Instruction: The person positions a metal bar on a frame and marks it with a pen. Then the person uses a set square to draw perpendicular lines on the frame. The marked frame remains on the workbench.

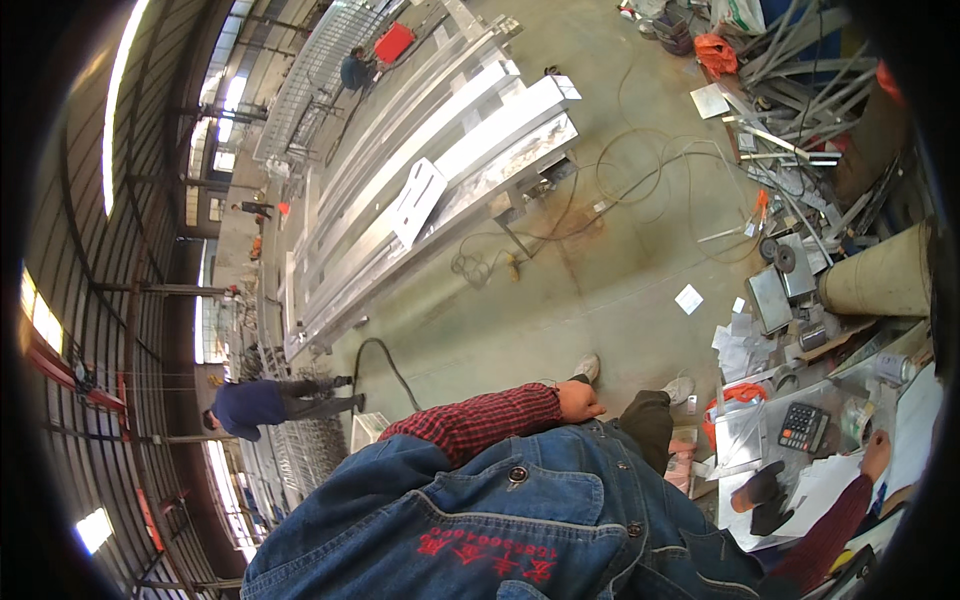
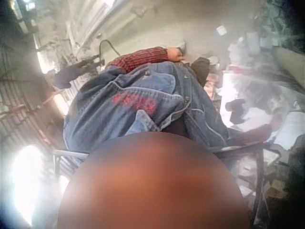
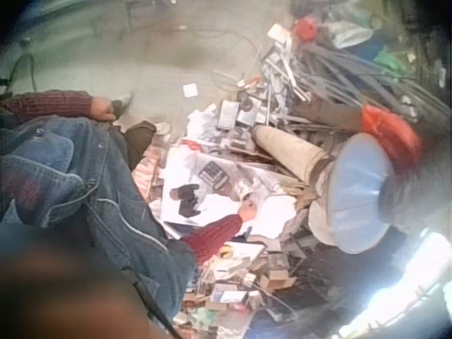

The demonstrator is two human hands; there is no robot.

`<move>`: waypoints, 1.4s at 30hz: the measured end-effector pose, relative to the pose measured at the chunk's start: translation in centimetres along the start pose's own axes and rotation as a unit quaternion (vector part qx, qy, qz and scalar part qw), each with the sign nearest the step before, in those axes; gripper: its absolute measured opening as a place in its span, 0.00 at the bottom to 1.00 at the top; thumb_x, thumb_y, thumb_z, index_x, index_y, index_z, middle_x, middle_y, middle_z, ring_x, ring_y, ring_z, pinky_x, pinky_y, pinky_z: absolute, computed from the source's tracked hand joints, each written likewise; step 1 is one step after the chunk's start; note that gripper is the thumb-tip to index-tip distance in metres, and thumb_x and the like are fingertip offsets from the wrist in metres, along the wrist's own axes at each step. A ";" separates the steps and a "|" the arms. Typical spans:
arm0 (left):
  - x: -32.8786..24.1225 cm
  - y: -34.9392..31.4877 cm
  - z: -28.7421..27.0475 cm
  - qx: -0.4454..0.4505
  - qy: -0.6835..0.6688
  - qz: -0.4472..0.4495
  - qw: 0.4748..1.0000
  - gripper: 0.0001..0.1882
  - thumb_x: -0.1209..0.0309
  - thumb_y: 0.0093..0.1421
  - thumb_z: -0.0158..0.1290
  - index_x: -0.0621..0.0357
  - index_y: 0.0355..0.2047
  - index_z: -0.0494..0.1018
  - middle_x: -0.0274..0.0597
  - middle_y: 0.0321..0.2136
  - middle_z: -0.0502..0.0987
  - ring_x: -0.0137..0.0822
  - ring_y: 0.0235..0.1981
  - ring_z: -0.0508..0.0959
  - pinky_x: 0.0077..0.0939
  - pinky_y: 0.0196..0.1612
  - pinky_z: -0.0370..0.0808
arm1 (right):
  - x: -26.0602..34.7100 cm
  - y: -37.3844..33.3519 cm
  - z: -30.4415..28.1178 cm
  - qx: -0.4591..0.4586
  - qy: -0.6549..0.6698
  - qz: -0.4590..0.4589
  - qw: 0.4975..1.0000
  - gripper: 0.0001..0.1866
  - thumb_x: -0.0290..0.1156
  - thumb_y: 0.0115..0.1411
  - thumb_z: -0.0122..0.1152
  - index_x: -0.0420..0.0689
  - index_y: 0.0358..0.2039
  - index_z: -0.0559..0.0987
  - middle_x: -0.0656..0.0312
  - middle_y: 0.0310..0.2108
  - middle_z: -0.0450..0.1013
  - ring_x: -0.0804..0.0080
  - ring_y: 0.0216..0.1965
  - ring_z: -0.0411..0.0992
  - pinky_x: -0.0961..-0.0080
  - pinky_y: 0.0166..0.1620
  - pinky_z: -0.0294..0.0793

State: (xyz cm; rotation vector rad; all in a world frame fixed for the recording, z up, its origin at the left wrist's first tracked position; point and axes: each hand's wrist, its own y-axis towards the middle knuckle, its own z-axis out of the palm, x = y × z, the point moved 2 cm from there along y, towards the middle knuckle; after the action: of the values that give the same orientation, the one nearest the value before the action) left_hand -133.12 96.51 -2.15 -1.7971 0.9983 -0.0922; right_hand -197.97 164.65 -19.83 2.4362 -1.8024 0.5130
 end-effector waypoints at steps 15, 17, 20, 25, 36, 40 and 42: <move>17.1 0.5 2.6 0.039 0.011 -0.023 0.999 0.35 0.41 0.76 0.57 0.65 0.29 0.85 0.68 0.29 0.81 0.66 0.30 0.83 0.57 0.37 0.78 | 23.6 -33.4 5.8 -0.149 0.170 0.320 0.920 0.22 0.43 0.81 0.53 0.35 0.39 0.80 0.41 0.35 0.81 0.36 0.41 0.82 0.44 0.49 0.78; 19.1 -0.5 2.9 0.036 0.003 0.006 0.999 0.35 0.41 0.76 0.56 0.64 0.30 0.85 0.67 0.29 0.82 0.65 0.30 0.84 0.57 0.37 0.78 | 27.0 -37.0 9.8 -0.086 0.144 0.381 0.909 0.26 0.51 0.78 0.57 0.36 0.43 0.85 0.38 0.40 0.84 0.33 0.45 0.83 0.43 0.51 0.80; 19.5 -2.7 3.4 0.015 -0.027 0.004 1.000 0.34 0.41 0.77 0.56 0.63 0.30 0.86 0.66 0.28 0.82 0.64 0.30 0.84 0.57 0.37 0.78 | 29.2 -40.6 17.7 0.058 0.129 0.450 0.882 0.40 0.69 0.70 0.63 0.34 0.42 0.89 0.32 0.50 0.85 0.30 0.52 0.83 0.41 0.57 0.80; 15.6 -5.4 5.3 -0.003 -0.062 -0.060 0.996 0.35 0.39 0.78 0.54 0.61 0.33 0.87 0.63 0.29 0.84 0.59 0.32 0.86 0.53 0.41 0.81 | 27.8 -42.0 27.2 0.223 0.093 0.380 0.893 0.35 0.52 0.72 0.67 0.47 0.72 0.76 0.42 0.57 0.84 0.43 0.58 0.81 0.47 0.62 0.80; 14.6 -7.0 6.5 -0.155 -0.178 -0.038 0.971 0.32 0.40 0.79 0.53 0.59 0.44 0.88 0.60 0.39 0.89 0.62 0.44 0.89 0.55 0.50 0.84 | 32.7 -44.0 20.8 0.050 0.627 0.416 0.657 0.16 0.52 0.80 0.66 0.53 0.44 0.78 0.74 0.27 0.66 0.87 0.19 0.55 0.82 0.18 0.52; 16.6 -8.5 4.6 -0.252 -0.202 0.020 0.946 0.27 0.45 0.78 0.56 0.58 0.51 0.84 0.59 0.36 0.88 0.61 0.42 0.88 0.55 0.48 0.84 | 40.4 -41.8 18.5 0.169 0.518 0.218 0.809 0.15 0.45 0.80 0.67 0.48 0.41 0.80 0.71 0.29 0.75 0.86 0.23 0.63 0.78 0.23 0.58; 19.2 -9.9 2.6 -0.272 -0.213 0.029 0.938 0.26 0.48 0.77 0.61 0.55 0.63 0.79 0.57 0.48 0.88 0.59 0.48 0.88 0.53 0.51 0.84 | 47.6 -41.2 18.0 0.197 0.464 0.076 0.860 0.14 0.40 0.78 0.69 0.41 0.46 0.82 0.65 0.36 0.84 0.81 0.29 0.74 0.75 0.32 0.69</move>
State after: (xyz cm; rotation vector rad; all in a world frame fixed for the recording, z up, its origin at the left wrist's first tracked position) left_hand -113.58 86.99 -2.52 -2.1514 0.8006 0.6444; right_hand -142.91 129.31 -16.46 1.6425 -1.4962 1.8264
